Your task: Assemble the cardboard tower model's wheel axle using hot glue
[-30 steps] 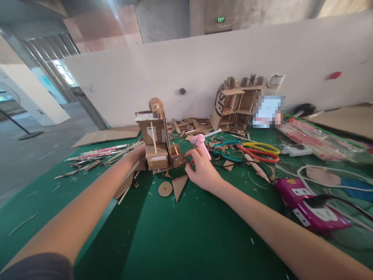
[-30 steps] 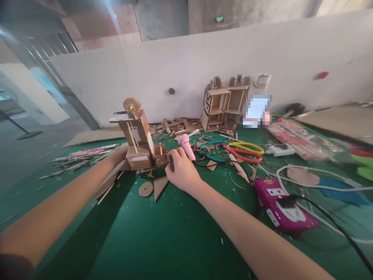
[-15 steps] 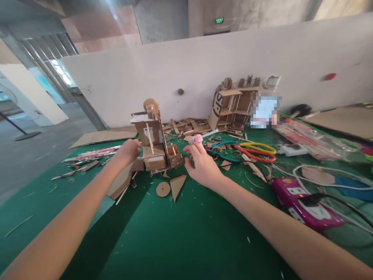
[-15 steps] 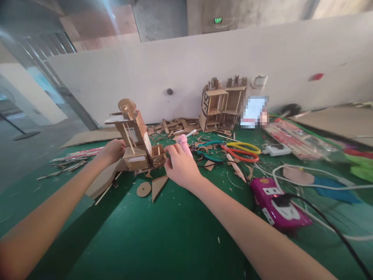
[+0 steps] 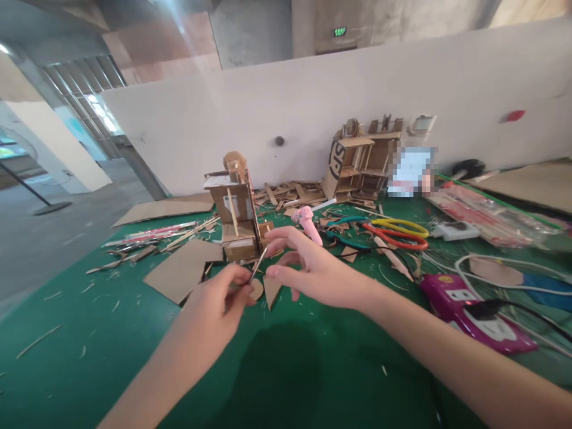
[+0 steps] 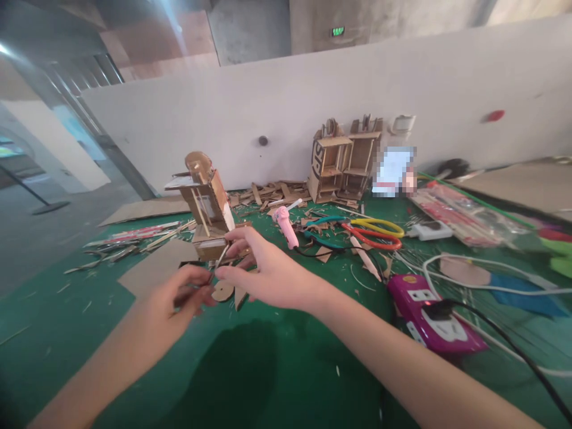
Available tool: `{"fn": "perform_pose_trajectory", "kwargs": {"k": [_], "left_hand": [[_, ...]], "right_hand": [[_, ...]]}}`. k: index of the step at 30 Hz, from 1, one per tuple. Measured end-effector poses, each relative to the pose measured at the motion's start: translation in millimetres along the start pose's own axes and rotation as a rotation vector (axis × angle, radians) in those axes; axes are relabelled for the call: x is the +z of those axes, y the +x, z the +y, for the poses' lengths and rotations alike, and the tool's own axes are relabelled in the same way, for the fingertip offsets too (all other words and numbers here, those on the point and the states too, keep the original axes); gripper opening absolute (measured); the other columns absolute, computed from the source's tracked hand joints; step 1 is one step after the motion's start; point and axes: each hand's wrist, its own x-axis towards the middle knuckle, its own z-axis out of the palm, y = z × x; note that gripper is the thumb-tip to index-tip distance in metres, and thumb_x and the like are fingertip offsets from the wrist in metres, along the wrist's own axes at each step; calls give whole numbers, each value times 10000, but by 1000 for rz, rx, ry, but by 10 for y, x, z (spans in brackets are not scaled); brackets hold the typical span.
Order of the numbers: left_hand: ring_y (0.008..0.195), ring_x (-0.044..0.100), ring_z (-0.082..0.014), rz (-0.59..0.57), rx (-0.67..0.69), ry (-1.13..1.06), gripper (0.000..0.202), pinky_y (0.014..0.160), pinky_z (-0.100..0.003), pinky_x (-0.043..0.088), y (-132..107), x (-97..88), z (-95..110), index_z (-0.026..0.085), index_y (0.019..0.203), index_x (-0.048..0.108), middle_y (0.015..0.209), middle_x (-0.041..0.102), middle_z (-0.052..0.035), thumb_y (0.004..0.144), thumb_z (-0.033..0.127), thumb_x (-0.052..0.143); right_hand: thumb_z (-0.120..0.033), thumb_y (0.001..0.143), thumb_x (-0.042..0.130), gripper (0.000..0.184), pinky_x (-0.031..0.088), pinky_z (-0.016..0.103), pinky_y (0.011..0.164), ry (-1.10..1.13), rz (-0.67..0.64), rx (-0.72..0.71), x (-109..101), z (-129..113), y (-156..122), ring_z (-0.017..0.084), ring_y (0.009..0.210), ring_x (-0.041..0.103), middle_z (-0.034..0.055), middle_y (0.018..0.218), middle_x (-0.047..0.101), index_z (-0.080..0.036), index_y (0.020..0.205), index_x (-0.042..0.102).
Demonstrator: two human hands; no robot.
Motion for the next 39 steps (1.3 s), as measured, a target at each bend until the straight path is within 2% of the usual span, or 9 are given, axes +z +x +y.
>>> {"fn": "perform_pose_trajectory", "kwargs": {"k": [3, 7, 10, 13, 14, 17, 20, 27, 39], "left_hand": [[724, 709, -203, -69, -28, -369, 176, 680, -358, 606, 93, 346, 225, 222, 991, 558, 922, 707, -60, 861, 313, 481], [746, 705, -183, -135, 5, -371, 252, 713, -329, 603, 148, 550, 294, 212, 1107, 569, 884, 712, -41, 873, 256, 486], [833, 692, -202, -60, 224, 36, 231, 750, -334, 571, 203, 453, 257, 241, 1084, 609, 961, 716, -29, 869, 247, 524], [881, 671, -216, 261, 403, 377, 265, 754, -341, 539, 342, 241, 250, 226, 1115, 611, 1106, 671, -64, 930, 260, 425], [920, 664, -216, 288, 439, 405, 278, 765, -330, 532, 404, 178, 258, 228, 1131, 604, 1126, 659, -61, 941, 259, 403], [988, 651, -229, 183, 446, 519, 334, 741, -302, 522, 588, 86, 277, 246, 1249, 533, 1263, 592, -55, 937, 266, 417], [988, 648, -265, 76, 369, 662, 449, 690, -314, 510, 710, 143, 213, 227, 1356, 429, 1382, 504, -81, 911, 267, 469], [924, 654, -247, 61, 321, 574, 297, 695, -330, 499, 759, 348, -54, 222, 1208, 529, 1220, 591, -80, 927, 267, 444], [925, 625, -223, 86, 363, 387, 207, 810, -359, 497, 796, 346, -106, 208, 1035, 581, 1024, 615, -65, 929, 210, 403]], "right_hand": [[-353, 865, 537, 292, 489, 215, 541, 282, 190, 152, 160, 127, -62, 112, 713, 568, 22, 908, 554, -193, 1105, 489], [-366, 902, 468, 219, 429, 205, 521, 374, 112, 314, 230, 243, -153, 80, 556, 477, -26, 689, 511, -168, 839, 539], [-337, 922, 420, 199, 467, 224, 590, 383, 245, 293, 139, 272, -155, 108, 657, 545, -3, 754, 559, -185, 900, 548], [-378, 947, 349, 256, 411, 216, 486, 205, 360, 324, 29, 327, -96, 123, 561, 501, -38, 629, 492, -211, 1009, 532], [-399, 946, 353, 264, 368, 209, 457, 97, 367, 321, 11, 357, -75, 117, 514, 453, -53, 586, 445, -210, 979, 534], [-397, 942, 375, 258, 326, 212, 474, -168, 334, 281, 30, 455, -41, 113, 529, 439, -40, 610, 463, -202, 852, 519], [-297, 954, 332, 225, 348, 230, 525, -355, 265, 248, 102, 531, -47, 139, 584, 517, 17, 710, 581, -199, 932, 534], [-197, 950, 298, 309, 366, 253, 568, -560, 207, 224, 149, 558, -62, 199, 678, 622, 129, 836, 670, -146, 1134, 540], [-200, 959, 297, 278, 320, 237, 514, -596, 201, 247, 162, 555, -63, 174, 590, 588, 111, 758, 661, -152, 1031, 561]]}}
